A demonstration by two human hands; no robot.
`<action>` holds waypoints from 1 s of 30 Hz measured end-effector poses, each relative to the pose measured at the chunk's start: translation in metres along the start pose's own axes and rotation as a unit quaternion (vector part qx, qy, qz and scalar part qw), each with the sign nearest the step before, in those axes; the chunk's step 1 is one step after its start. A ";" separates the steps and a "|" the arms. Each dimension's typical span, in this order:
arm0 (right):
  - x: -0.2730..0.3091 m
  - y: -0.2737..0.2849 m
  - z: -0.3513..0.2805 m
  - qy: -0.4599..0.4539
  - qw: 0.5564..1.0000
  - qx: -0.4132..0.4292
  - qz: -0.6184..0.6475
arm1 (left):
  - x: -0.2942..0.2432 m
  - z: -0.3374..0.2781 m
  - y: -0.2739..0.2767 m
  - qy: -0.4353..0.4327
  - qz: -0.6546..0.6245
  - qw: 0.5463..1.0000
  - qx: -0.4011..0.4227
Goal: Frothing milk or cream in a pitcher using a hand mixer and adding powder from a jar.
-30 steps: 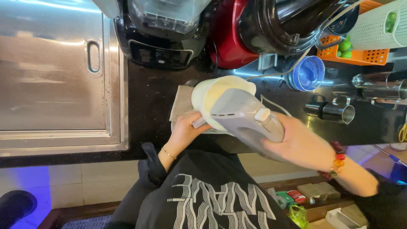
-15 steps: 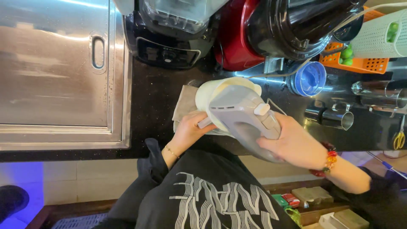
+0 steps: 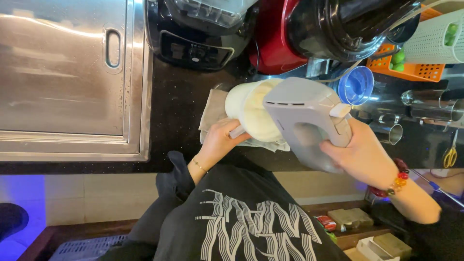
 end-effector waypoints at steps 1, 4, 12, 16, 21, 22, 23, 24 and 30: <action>-0.009 0.000 -0.005 -0.026 1.000 0.014 0.003 | -0.002 -0.002 0.000 0.003 0.001 1.000 0.001; -0.020 -0.004 -0.008 -0.049 0.998 0.047 0.008 | -0.004 0.004 0.004 -0.009 0.006 1.000 -0.008; 0.008 0.000 -0.010 0.003 0.999 -0.015 -0.028 | 0.006 0.000 -0.002 0.016 0.007 1.000 -0.001; 0.005 -0.020 -0.009 -0.050 0.997 0.045 0.030 | 0.002 0.008 0.006 0.003 0.001 1.000 -0.005; -0.002 0.002 -0.003 0.008 0.997 -0.003 0.075 | 0.006 0.002 -0.001 0.009 -0.015 1.000 0.015; -0.005 0.002 -0.005 -0.011 0.997 0.015 0.081 | 0.008 0.004 -0.002 0.017 -0.007 1.000 0.015; -0.008 0.001 -0.007 -0.030 0.995 0.034 0.086 | 0.010 0.006 -0.002 0.025 0.002 1.000 0.016; -0.008 -0.003 -0.007 -0.027 0.995 0.035 0.084 | 0.011 0.006 -0.002 0.024 0.004 1.000 0.012; -0.005 -0.014 0.002 -0.017 0.987 0.026 0.156 | 0.003 0.004 0.000 -0.007 -0.013 1.000 0.007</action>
Point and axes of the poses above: each hand's wrist, its own z-axis towards the middle knuckle, its own y-axis out of the back of the hand, x = y × z, the point moved 9 cm from there along z, towards the middle knuckle, and after that the axes turned 4 degrees about z, right-handed, at the moved point
